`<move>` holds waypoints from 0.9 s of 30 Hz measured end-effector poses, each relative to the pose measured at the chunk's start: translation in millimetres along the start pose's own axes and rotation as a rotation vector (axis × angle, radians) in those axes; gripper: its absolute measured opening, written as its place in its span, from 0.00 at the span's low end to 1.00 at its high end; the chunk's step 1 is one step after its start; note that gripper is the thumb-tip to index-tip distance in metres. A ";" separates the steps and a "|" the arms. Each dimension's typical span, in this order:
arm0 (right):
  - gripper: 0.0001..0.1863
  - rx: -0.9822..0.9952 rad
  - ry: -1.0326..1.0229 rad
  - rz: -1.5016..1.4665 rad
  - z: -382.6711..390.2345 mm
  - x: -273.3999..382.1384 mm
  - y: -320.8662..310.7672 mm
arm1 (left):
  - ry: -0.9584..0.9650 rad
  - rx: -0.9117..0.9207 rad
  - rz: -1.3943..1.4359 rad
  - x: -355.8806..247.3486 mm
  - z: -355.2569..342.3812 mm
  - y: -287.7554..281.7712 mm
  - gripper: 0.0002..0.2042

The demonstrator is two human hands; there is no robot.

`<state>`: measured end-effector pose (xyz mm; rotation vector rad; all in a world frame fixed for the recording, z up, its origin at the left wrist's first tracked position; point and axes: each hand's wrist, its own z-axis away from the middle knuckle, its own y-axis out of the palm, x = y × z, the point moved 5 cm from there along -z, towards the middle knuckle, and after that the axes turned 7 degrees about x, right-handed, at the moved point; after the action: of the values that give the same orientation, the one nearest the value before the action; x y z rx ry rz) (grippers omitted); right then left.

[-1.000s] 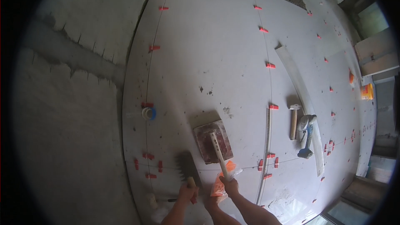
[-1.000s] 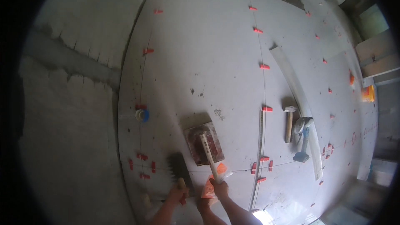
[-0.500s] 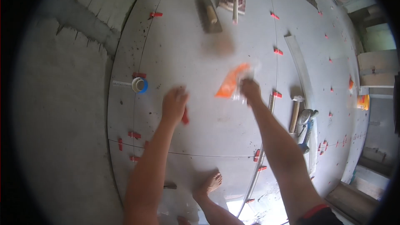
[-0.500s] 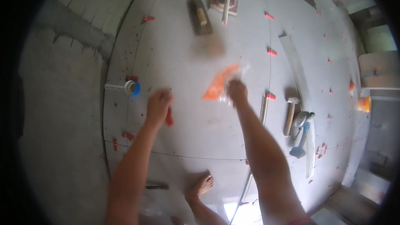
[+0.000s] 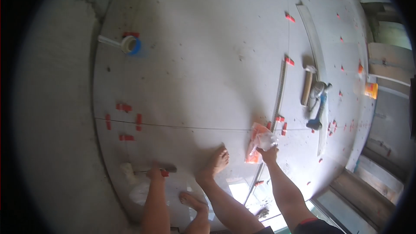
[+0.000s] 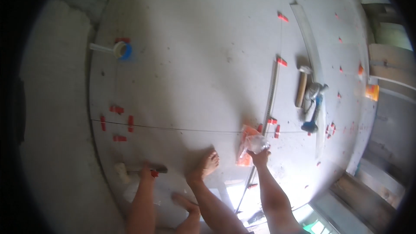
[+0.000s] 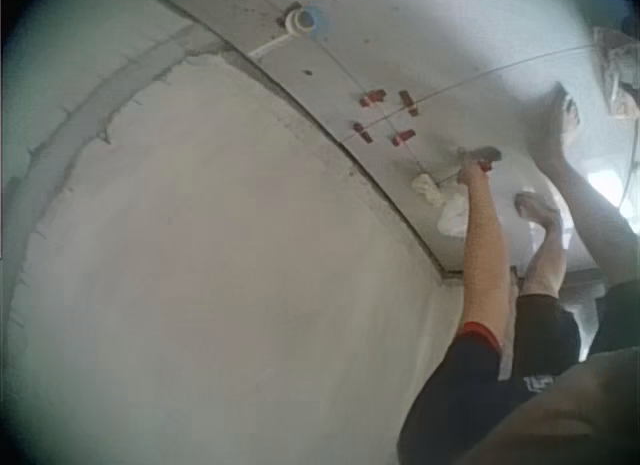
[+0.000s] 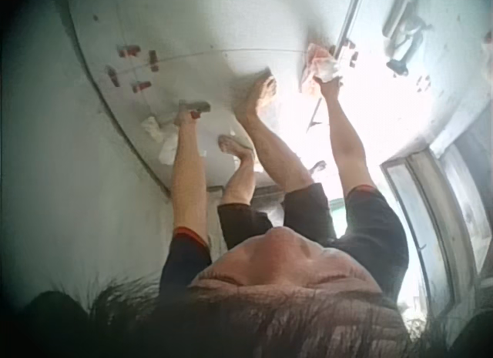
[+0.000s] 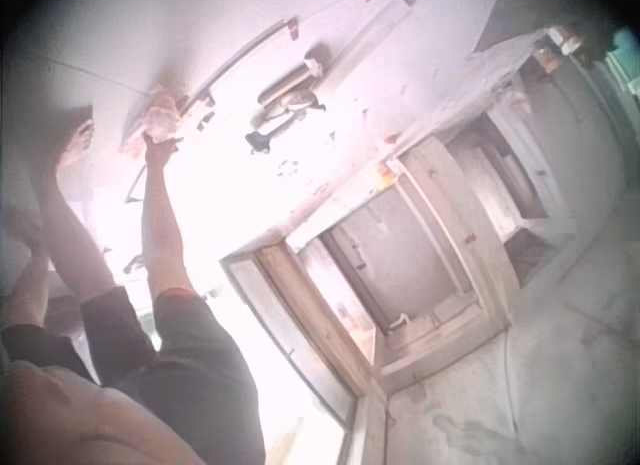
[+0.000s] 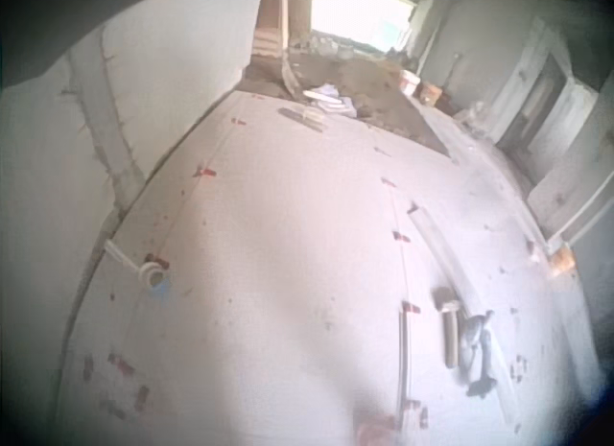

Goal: The person installs large floor tiles by using a rubber mallet to level them, inserting spacers, and wiping the surfaces with a cloth. They move across the room to handle a long metal leveling bar and clear debris from the tiled surface.

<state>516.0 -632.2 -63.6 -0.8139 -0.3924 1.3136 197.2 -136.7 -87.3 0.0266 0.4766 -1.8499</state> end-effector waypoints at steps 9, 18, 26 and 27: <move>0.41 -0.164 0.051 -0.333 49.2 46.8 -21.0 | 0.056 0.118 0.381 14.9 -35.9 -57.5 0.09; 0.20 -0.070 0.270 -0.673 95.5 35.2 -76.0 | -0.125 0.340 -0.156 -61.8 111.9 -63.8 0.07; 0.08 -0.173 -0.308 -0.748 119.9 30.2 -141.0 | -0.328 0.649 -0.645 -154.8 272.1 69.1 0.14; 0.08 -0.102 -0.266 -0.677 124.7 38.0 -167.4 | -0.299 0.670 -0.888 -183.0 293.5 94.3 0.13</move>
<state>557.2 -564.7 133.3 -0.5151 -0.8676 0.7654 408.4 -92.4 199.1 -0.0142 -0.4430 -2.7490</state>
